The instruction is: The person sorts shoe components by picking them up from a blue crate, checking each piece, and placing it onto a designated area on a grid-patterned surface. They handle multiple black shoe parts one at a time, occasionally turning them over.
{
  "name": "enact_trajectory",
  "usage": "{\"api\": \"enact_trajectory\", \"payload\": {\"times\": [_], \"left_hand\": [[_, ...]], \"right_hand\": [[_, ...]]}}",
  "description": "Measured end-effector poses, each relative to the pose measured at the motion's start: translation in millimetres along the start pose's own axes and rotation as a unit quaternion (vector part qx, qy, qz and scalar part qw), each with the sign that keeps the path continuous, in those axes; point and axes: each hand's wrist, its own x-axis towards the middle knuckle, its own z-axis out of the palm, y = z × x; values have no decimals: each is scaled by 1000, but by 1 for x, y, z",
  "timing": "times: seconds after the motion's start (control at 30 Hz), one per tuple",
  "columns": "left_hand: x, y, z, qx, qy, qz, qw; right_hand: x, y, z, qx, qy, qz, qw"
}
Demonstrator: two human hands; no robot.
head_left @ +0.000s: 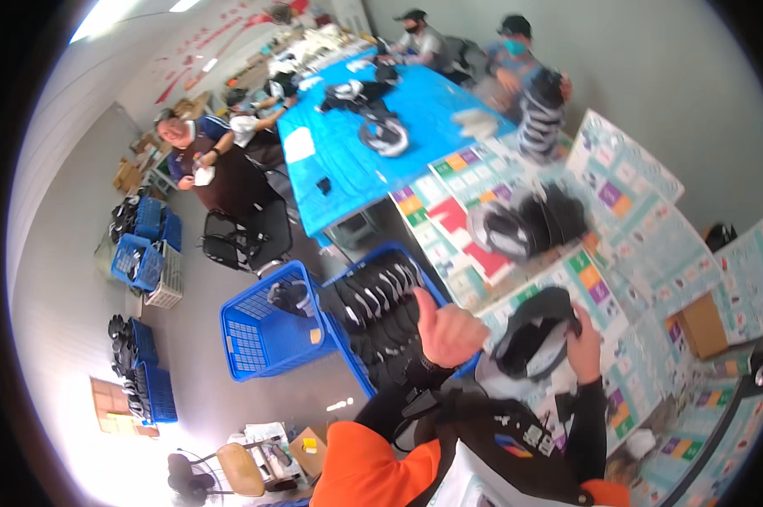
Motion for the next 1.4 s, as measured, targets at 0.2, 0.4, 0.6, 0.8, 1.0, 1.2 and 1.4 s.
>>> {"api": "enact_trajectory", "payload": {"times": [0.2, 0.4, 0.6, 0.8, 1.0, 1.2, 1.4], "left_hand": [[-13, -21, -46, 755, 107, -111, 637], [-11, -38, -62, 835, 30, -126, 534], [-23, -49, -83, 817, 64, -58, 570], [-11, -64, -75, 761, 114, -88, 632], [-12, -63, -83, 738, 143, -131, 646], [-10, -66, -86, 733, 158, -138, 647], [-1, -42, -110, 548, 225, -333, 734]], "right_hand": [[-9, -19, 6, 34, -34, -1, 999], [-9, -16, 4, -4, -51, -8, 999], [-16, -20, -2, 31, -40, -11, 999], [-27, 5, -6, 132, 44, -58, 989], [-29, -1, -12, 144, 41, -41, 988], [-28, -19, 8, -24, 144, -114, 983], [-11, 7, 10, 30, 103, -105, 989]]}}
